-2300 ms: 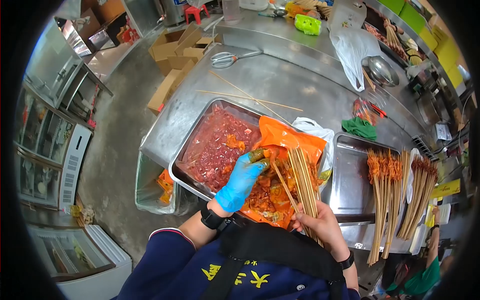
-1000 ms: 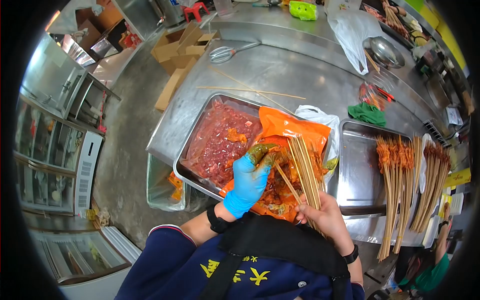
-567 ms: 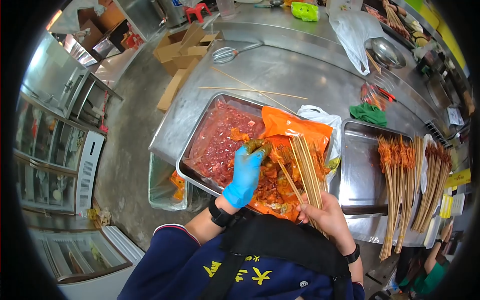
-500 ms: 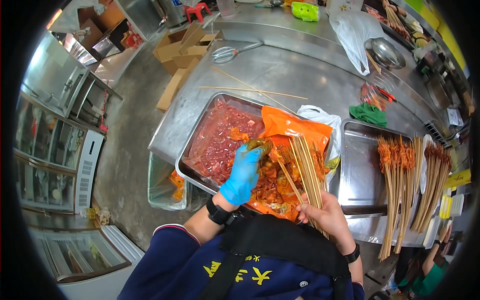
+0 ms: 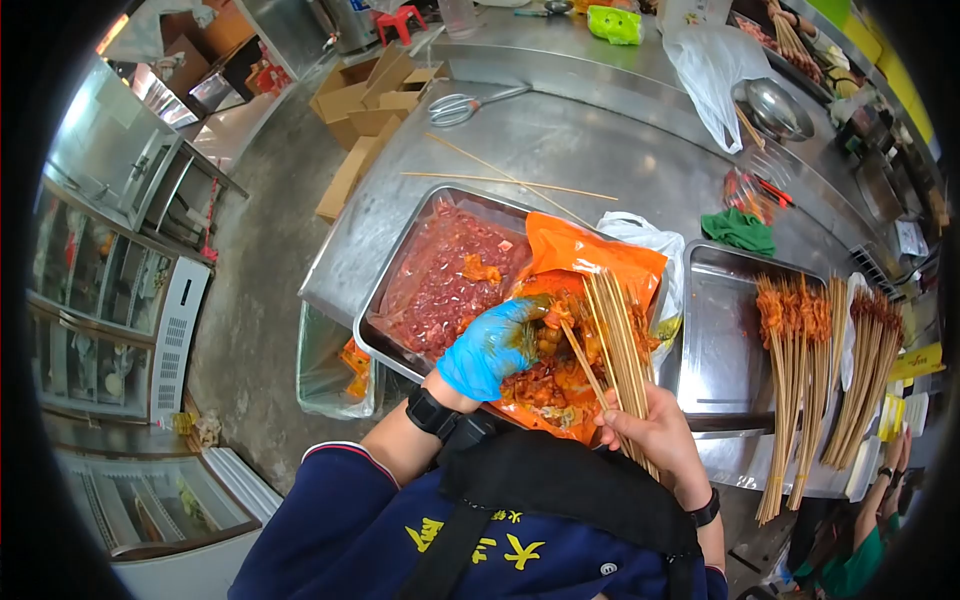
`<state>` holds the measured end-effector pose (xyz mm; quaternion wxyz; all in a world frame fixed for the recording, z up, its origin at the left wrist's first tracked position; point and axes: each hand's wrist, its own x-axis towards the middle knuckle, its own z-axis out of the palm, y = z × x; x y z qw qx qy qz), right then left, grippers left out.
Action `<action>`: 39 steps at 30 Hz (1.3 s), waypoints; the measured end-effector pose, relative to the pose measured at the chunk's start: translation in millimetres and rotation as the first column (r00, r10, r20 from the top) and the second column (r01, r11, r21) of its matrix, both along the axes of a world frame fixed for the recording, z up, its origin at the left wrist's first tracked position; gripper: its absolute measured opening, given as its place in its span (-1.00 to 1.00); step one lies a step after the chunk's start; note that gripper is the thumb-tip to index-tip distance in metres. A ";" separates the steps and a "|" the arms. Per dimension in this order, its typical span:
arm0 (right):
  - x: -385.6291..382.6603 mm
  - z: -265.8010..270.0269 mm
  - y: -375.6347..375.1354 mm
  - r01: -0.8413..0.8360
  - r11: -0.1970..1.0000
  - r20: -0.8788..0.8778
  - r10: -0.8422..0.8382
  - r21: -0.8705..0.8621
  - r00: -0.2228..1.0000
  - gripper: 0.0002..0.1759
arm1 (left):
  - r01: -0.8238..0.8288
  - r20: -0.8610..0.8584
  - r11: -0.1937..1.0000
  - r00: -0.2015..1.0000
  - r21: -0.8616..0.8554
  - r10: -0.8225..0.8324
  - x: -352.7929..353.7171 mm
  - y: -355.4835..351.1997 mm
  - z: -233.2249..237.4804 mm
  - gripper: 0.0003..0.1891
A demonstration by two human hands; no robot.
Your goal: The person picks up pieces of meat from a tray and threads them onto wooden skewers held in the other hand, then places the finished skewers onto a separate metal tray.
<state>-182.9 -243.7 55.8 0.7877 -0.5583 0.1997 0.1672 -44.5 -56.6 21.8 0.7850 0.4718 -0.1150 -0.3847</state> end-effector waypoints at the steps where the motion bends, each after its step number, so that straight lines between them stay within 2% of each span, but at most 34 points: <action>1: -0.1 0.1 -0.1 -0.003 1.000 0.000 0.003 0.001 1.000 -0.78 | -0.014 -0.030 0.999 0.999 0.037 0.015 -0.9 -0.8 3.2 -0.68; 3: -0.3 -0.2 -0.5 -0.003 1.000 -0.005 0.003 -0.008 1.000 -0.78 | -0.026 -0.059 0.997 0.998 0.075 0.030 -0.4 -2.7 5.9 -0.74; 5: -0.6 -1.4 -0.7 0.001 1.000 0.002 -0.001 -0.009 1.000 -0.78 | 0.003 -0.209 0.996 0.978 -0.086 -0.021 1.8 -6.1 6.9 -0.82; 6: -1.1 -2.5 -0.4 0.004 1.000 0.006 -0.004 -0.011 1.000 -0.79 | 0.003 -0.210 0.996 0.977 -0.084 -0.021 4.0 -9.2 3.9 -0.82; 8: -1.9 -4.1 -0.6 0.010 1.000 0.006 -0.010 0.000 1.000 -0.79 | -0.112 -0.134 0.993 0.985 -0.030 0.107 8.5 -15.1 -4.2 -0.73; 9: -2.0 -4.3 -1.1 0.017 1.000 0.009 -0.017 0.009 1.000 -0.79 | -0.110 -0.134 0.993 0.985 -0.031 0.105 8.0 -15.1 -3.9 -0.73; 12: -2.3 -3.1 -1.0 0.033 0.999 0.004 -0.033 0.008 0.999 -0.80 | -0.206 -0.191 0.978 0.961 -0.014 0.200 3.3 -12.8 2.2 -0.75; 14: -2.2 -0.9 -0.4 0.034 0.999 -0.003 -0.034 0.002 0.999 -0.80 | -0.302 -0.219 0.950 0.935 -0.077 0.280 0.8 -12.7 14.9 -0.81; 15: -2.1 -0.1 -0.1 0.034 0.999 -0.013 -0.034 -0.007 0.999 -0.80 | -0.300 -0.215 0.951 0.936 -0.077 0.278 2.7 -12.1 15.2 -0.81; 17: -1.4 -0.1 -0.1 0.041 0.999 -0.012 -0.041 -0.005 0.999 -0.81 | -0.220 -0.035 0.974 0.975 -0.050 0.218 7.0 -11.6 15.2 -0.80; 18: -2.1 -0.2 0.2 0.042 0.999 -0.020 -0.042 -0.004 0.999 -0.81 | -0.219 -0.036 0.975 0.975 -0.048 0.217 5.7 -13.5 14.3 -0.80; 20: -2.2 -0.6 0.8 0.038 0.999 -0.018 -0.038 -0.012 0.999 -0.81 | -0.331 0.202 0.943 0.925 0.018 0.321 0.5 -19.4 11.0 -0.76; 24: -1.7 2.3 1.4 0.049 0.999 -0.014 -0.049 -0.023 0.999 -0.81 | -0.304 0.261 0.946 0.928 0.113 0.266 -1.5 -24.0 14.9 -0.73; 27: -1.6 0.6 2.3 0.055 0.998 -0.010 -0.056 -0.015 0.998 -0.81 | -0.353 0.317 0.921 0.903 0.164 0.290 -4.5 -25.1 10.2 -0.72; 29: -1.1 0.3 2.9 0.060 0.998 -0.003 -0.061 -0.014 0.998 -0.81 | -0.317 0.405 0.924 0.890 0.214 0.211 -3.4 -22.4 2.5 -0.73; 32: -2.2 -2.9 3.2 0.060 0.998 0.005 -0.060 -0.017 0.998 -0.80 | -0.277 0.319 0.949 0.922 0.151 0.219 -2.8 -25.2 9.9 -0.74; 39: -1.8 -2.5 5.8 0.055 0.998 0.001 -0.055 -0.040 0.998 -0.79 | -0.234 0.296 0.952 0.940 0.196 0.170 -9.7 -23.9 13.5 -0.75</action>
